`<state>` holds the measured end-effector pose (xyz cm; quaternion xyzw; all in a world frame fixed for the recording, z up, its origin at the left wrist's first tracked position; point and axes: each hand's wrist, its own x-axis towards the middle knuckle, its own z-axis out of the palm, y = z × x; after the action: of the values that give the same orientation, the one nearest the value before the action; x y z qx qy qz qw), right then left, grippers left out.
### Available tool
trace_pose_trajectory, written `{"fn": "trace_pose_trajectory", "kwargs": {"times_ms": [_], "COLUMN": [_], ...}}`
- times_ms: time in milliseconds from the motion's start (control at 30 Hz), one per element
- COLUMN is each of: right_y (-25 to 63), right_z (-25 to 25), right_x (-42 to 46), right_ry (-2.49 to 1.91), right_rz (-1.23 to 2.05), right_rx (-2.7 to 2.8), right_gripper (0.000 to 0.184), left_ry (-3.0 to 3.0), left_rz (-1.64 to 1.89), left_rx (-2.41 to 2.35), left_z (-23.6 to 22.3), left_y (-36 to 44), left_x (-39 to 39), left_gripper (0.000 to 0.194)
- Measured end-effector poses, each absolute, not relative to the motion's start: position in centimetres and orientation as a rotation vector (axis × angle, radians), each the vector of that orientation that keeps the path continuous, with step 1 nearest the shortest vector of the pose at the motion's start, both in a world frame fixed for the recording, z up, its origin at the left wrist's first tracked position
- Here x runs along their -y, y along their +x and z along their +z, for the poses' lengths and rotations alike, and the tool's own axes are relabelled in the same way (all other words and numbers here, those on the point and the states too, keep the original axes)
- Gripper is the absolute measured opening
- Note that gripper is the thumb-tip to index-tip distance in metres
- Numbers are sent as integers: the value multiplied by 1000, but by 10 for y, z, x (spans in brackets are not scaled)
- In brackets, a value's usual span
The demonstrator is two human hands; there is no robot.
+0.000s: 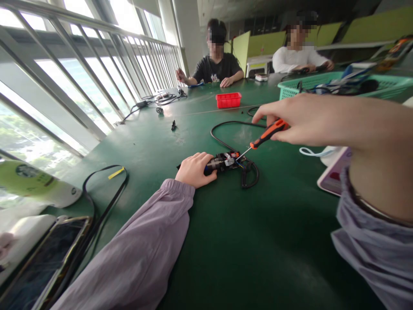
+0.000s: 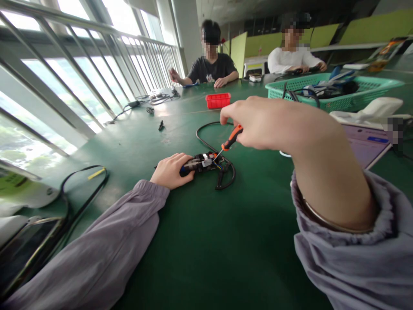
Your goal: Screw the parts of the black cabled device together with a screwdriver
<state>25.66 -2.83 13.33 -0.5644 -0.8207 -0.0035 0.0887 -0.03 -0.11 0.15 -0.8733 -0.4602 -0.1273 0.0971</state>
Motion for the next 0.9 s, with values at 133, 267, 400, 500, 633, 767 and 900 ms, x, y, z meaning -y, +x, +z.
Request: {"fn": "trace_pose_trajectory", "kwargs": {"times_ms": [133,267,400,500,633,767,900], "right_y": [246,240,244,245,239,238,243], "right_z": [138,139,137,138,141,140,137], "right_x": [34,33,32,35,38,35,34], "right_ry": [-1808,-1892,-1737,-1689,-1829,-1898,-1764], "right_rz": [76,180,41,29,229,268,10], "right_rx": [2405,2359,2378,2396,2426,2447,2415], "right_gripper": [54,53,51,50,45,45,43], "left_ry": [-2580,-2577,-2581,-2580,-2583,-2583,-2581], "left_rz": [-374,-373,-378,-385,-391,-387,-395], "left_rx": [1359,1357,1356,1357,1345,1348,1338], "left_z": [0,0,0,0,2,2,1], "left_y": [2,2,1,1,1,2,1], "left_x": [2,2,0,0,1,1,0], "left_gripper": [35,35,36,35,35,35,35]}}
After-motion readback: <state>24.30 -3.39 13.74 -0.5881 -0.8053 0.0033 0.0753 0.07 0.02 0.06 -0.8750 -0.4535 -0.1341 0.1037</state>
